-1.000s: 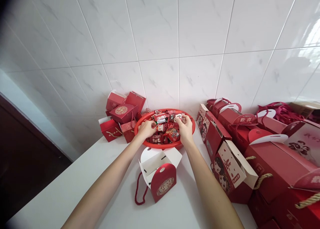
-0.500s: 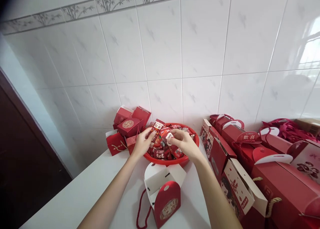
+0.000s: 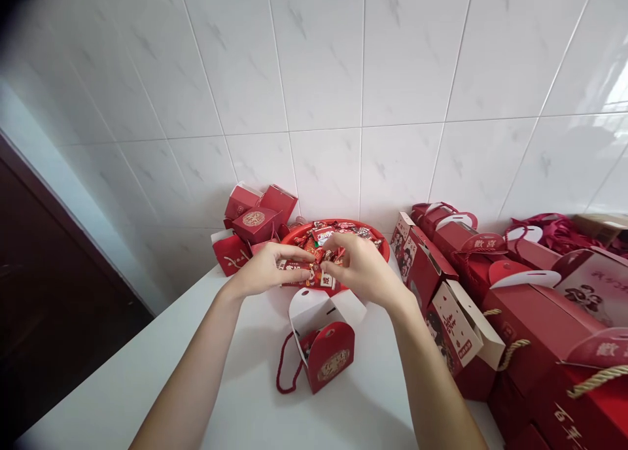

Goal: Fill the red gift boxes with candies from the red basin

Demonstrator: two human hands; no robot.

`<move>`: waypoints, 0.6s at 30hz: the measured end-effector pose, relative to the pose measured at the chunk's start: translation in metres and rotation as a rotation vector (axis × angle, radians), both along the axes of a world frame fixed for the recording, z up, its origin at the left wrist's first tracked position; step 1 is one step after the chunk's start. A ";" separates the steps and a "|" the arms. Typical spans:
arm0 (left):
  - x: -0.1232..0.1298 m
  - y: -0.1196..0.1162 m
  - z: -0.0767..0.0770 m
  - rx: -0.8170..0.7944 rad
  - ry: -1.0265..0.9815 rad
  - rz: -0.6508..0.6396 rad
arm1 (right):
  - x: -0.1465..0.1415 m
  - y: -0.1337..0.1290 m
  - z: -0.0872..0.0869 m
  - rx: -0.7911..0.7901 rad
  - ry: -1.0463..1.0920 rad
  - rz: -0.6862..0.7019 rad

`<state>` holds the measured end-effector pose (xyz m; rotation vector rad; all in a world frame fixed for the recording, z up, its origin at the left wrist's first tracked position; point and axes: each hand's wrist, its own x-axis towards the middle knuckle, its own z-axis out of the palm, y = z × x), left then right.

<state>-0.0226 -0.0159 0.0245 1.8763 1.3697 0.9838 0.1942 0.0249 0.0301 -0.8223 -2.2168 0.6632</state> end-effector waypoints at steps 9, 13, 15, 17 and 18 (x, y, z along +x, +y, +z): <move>-0.004 -0.003 -0.002 0.006 -0.110 -0.056 | -0.011 0.007 -0.011 -0.253 -0.544 0.362; -0.007 -0.002 -0.004 -0.143 -0.089 -0.238 | -0.006 0.007 -0.008 -0.199 -0.575 0.342; -0.006 0.001 -0.008 -0.185 -0.105 -0.328 | -0.002 0.008 -0.007 -0.160 -0.542 0.318; -0.004 0.006 -0.014 -0.237 -0.092 -0.396 | 0.001 0.010 -0.007 -0.163 -0.527 0.304; -0.002 0.010 -0.018 -0.270 -0.061 -0.423 | 0.002 0.011 -0.008 -0.171 -0.531 0.289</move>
